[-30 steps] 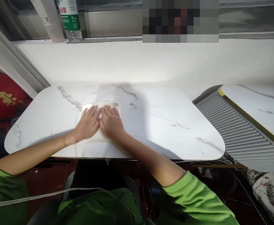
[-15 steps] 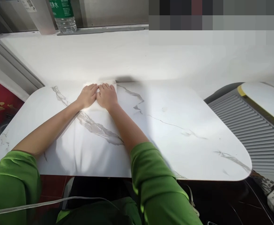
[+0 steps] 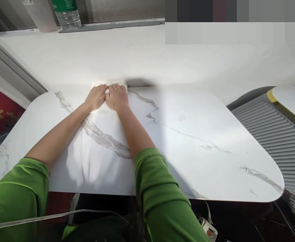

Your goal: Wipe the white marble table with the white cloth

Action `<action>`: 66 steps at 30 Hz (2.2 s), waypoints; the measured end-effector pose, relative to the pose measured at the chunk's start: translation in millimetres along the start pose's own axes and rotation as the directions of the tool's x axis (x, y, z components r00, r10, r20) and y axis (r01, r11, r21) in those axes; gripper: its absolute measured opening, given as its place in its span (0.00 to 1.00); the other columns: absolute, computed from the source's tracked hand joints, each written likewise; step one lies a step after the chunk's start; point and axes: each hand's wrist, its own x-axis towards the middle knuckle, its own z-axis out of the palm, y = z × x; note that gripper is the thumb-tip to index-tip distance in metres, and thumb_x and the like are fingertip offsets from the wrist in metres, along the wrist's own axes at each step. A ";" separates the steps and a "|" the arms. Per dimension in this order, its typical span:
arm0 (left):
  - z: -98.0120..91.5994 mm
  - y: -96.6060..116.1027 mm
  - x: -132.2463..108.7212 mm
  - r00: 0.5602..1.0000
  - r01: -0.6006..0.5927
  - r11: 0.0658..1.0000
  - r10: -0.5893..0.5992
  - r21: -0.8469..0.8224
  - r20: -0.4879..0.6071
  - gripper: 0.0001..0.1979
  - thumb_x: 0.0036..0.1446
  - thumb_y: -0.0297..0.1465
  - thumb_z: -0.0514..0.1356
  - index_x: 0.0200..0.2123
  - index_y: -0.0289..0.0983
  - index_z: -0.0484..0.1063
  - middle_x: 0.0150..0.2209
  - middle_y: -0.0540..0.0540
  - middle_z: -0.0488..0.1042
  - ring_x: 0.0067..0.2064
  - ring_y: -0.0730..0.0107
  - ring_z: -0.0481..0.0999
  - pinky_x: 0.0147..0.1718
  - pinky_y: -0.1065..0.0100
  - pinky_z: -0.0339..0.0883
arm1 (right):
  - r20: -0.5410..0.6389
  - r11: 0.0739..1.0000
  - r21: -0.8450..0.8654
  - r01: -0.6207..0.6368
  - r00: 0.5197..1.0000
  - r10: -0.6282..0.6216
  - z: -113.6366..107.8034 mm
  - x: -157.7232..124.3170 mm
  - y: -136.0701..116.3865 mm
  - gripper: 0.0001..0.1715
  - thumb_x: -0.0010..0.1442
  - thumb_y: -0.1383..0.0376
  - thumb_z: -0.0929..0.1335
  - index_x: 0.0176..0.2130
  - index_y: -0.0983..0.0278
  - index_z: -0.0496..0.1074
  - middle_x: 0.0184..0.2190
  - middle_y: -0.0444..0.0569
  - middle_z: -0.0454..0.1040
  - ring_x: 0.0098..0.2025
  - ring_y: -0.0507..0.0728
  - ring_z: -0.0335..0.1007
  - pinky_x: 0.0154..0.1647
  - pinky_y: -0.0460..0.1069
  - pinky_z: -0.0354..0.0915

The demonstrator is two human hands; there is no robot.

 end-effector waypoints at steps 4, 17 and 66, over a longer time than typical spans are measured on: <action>-1.8 6.6 -13.6 0.999 0.024 1.000 -0.024 0.001 0.025 0.28 0.67 0.28 0.43 0.69 0.33 0.55 0.71 0.40 0.53 0.72 0.60 0.50 0.69 0.53 0.41 | 0.037 0.999 -0.026 -0.025 0.999 0.026 -6.7 -12.8 -7.3 0.33 0.65 0.68 0.53 0.64 0.76 0.62 0.67 0.59 0.61 0.70 0.63 0.52 0.70 0.60 0.43; -12.1 33.2 -141.3 0.998 -0.061 0.998 0.061 -0.005 -0.002 0.27 0.68 0.30 0.42 0.68 0.30 0.54 0.71 0.35 0.53 0.72 0.55 0.50 0.69 0.48 0.42 | 0.015 0.996 -0.080 0.048 0.999 -0.047 -23.3 -128.5 -62.2 0.32 0.67 0.68 0.54 0.65 0.77 0.61 0.67 0.62 0.61 0.69 0.64 0.54 0.69 0.61 0.48; -15.2 -91.2 -26.6 0.999 -0.026 0.999 0.028 -0.035 0.045 0.29 0.66 0.31 0.43 0.69 0.36 0.54 0.71 0.43 0.53 0.72 0.60 0.50 0.69 0.53 0.42 | 0.028 0.999 -0.011 0.033 0.999 -0.032 37.0 26.7 -75.1 0.31 0.68 0.67 0.52 0.64 0.80 0.60 0.67 0.66 0.60 0.70 0.64 0.51 0.70 0.62 0.43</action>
